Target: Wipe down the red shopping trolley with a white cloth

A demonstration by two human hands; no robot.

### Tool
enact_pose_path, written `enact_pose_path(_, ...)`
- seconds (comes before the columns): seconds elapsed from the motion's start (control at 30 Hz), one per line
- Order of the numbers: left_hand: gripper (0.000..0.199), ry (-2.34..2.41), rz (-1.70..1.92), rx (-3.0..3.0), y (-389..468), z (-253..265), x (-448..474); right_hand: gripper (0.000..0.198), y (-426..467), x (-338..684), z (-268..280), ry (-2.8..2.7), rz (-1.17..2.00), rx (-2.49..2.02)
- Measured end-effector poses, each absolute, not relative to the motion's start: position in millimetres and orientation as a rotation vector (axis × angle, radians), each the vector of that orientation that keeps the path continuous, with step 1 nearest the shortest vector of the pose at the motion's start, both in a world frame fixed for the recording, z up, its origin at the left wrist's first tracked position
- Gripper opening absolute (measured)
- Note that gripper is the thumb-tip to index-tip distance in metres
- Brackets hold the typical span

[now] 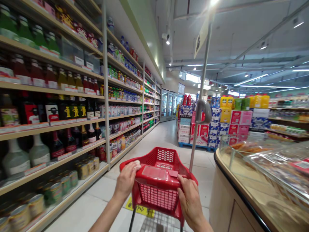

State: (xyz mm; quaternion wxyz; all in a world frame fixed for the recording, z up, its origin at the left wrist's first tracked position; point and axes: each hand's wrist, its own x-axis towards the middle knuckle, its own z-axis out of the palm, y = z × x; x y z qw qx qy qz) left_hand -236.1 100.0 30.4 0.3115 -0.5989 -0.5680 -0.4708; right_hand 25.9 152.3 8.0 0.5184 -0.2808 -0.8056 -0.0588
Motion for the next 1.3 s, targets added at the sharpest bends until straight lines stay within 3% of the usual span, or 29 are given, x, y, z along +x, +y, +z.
enact_pose_path(0.2, 0.024, -1.242, -1.112, -1.984, 105.3, 34.0, -161.0, 0.035, 156.3, 30.8, 4.2, -1.910, -0.148, -0.659)
enact_pose_path(0.47, 0.021, -1.537, -1.341, -1.702, 95.6, 34.3, -206.7, 0.035, 155.1, 33.4, 2.0, -1.954, -0.133, -0.656)
enact_pose_path(0.67, 0.031, -1.220, -1.210, -2.208, 108.5, 41.8, -129.1, 0.035, 158.3, 33.3, 0.2, -1.905, -0.193, -0.635)
enact_pose_path(0.9, 0.026, -1.478, -1.336, -1.818, 102.8, 39.9, -181.3, 0.038, 159.3, 41.4, 0.9, -1.900, -0.120, -0.685)
enact_pose_path(1.13, 0.033, -1.200, -1.116, -2.147, 107.2, 39.7, -78.9, 0.040, 158.4, 41.6, 1.5, -1.833, -0.101, -0.698)
enact_pose_path(1.3, 0.030, -1.279, -1.023, -2.022, 104.6, 34.0, -123.4, 0.040, 157.7, 45.1, 8.1, -1.834, -0.057, -0.738)
